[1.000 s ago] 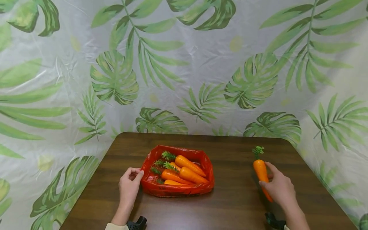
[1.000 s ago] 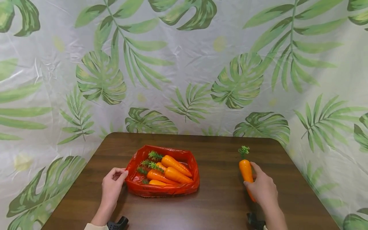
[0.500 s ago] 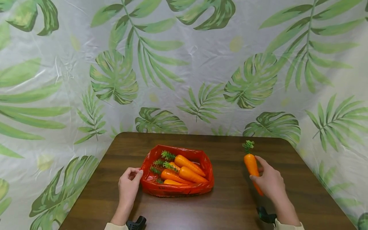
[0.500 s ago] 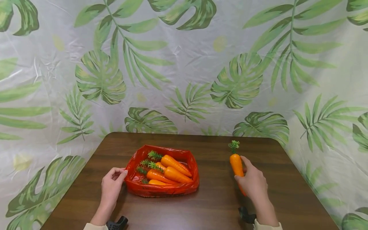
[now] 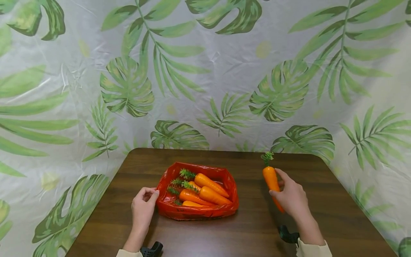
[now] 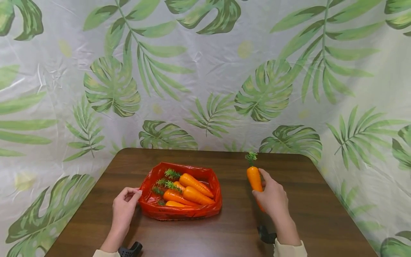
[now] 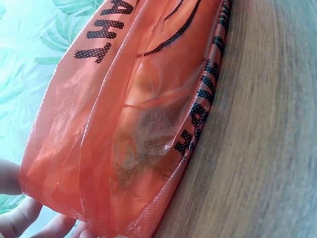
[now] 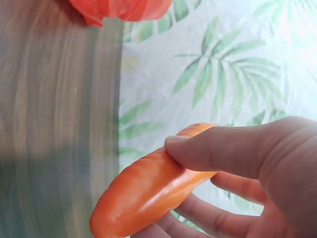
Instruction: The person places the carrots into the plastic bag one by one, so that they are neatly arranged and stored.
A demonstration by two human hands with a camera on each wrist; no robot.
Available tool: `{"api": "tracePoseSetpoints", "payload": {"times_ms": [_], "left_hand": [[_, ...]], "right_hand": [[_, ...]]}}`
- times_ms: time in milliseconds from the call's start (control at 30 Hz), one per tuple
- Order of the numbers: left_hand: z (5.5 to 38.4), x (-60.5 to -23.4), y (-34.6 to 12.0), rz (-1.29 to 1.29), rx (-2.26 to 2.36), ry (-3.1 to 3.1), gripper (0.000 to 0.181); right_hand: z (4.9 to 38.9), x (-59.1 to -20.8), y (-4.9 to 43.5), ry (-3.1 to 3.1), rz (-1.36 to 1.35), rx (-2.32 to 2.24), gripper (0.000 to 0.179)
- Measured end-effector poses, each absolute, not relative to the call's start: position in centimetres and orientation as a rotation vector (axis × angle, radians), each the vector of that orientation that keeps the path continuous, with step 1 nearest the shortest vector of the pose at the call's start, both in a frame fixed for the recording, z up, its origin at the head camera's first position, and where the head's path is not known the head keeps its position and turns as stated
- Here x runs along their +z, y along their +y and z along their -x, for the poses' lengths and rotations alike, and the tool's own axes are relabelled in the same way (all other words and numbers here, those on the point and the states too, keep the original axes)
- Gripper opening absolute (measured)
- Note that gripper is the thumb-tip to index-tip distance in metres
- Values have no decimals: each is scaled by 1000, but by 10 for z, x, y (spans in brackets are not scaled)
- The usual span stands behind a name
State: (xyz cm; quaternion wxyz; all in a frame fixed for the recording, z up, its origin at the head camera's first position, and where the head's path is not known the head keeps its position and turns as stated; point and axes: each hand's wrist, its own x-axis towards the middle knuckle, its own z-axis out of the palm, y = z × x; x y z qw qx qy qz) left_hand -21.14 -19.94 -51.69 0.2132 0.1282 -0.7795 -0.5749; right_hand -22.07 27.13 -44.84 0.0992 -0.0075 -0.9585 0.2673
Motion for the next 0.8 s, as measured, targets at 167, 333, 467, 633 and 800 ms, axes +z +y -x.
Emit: {"api": "tracePoseSetpoints", "payload": {"times_ms": [167, 333, 467, 633, 800], "left_hand": [[212, -518, -200, -362, -1593, -2162, 15], [212, -518, -200, -360, -1587, -2165, 16], [212, -518, -200, -362, -1587, -2167, 15], [211, -517, -200, -367, -1603, -2168, 16], [212, -516, -200, -369, -1606, -2164, 16]], "right_hand": [[225, -444, 261, -2822, 0, 781, 83], [227, -440, 251, -2820, -19, 804, 83], [230, -438, 242, -2817, -37, 823, 83], [234, -436, 232, -2805, -66, 821, 82], [237, -432, 219, -2793, -94, 832, 81]]}}
